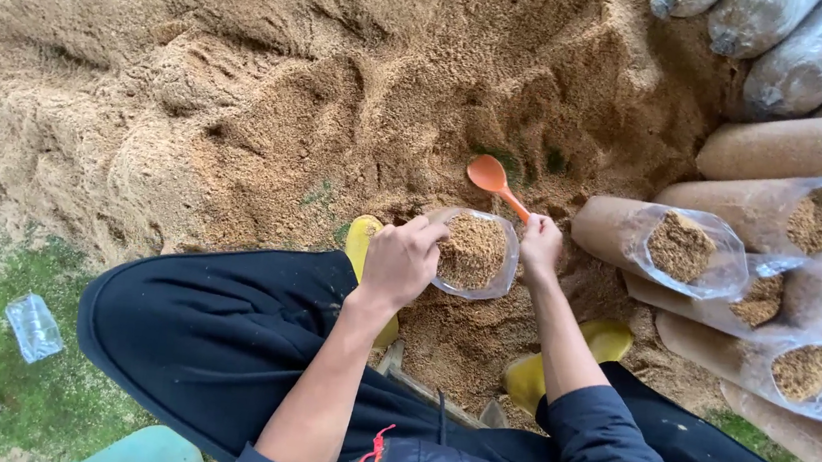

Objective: Filling small plastic bags with granular material using a hand scoop from a large pile.

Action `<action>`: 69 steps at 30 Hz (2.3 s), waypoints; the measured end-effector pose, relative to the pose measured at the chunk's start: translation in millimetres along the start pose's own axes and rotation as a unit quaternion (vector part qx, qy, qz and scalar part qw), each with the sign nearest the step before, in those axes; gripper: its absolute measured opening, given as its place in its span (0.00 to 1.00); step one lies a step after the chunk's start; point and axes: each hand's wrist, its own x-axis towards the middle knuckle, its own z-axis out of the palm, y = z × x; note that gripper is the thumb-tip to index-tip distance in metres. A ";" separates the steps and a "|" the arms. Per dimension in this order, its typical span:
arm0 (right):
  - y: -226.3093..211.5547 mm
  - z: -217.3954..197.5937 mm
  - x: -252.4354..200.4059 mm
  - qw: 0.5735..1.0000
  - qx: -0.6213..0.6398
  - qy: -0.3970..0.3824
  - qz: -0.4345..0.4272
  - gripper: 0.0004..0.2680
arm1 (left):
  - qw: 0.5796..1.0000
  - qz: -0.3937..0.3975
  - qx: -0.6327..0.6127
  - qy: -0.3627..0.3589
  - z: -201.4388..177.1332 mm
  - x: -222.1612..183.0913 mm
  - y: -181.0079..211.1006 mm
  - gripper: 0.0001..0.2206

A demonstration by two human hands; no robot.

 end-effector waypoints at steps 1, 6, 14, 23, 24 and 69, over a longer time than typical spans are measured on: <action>3.1 8.3 2.4 1.000 0.000 -0.003 0.000 0.10 | 1.000 -0.003 0.001 0.000 1.9 -0.5 -1.8 0.12; 9.7 52.5 17.1 0.995 -0.048 -0.087 -0.004 0.07 | 1.000 -0.019 -0.004 -0.018 -2.6 -4.0 -0.7 0.13; -36.8 19.8 -8.4 0.984 0.126 -0.119 0.048 0.08 | 0.988 -0.081 -0.100 -0.086 -12.3 -2.1 4.0 0.14; -67.7 -36.7 -11.2 0.960 0.252 -0.120 -0.019 0.09 | 0.978 -0.159 -0.135 0.021 -5.4 19.2 7.4 0.13; -70.0 -44.4 -10.3 0.955 0.270 -0.115 -0.036 0.09 | 0.976 -0.169 -0.134 0.038 -5.7 21.2 7.3 0.12; -47.9 13.1 -10.5 0.970 0.157 -0.178 0.047 0.09 | 0.992 -0.080 -0.006 -0.098 -0.8 8.9 -10.8 0.19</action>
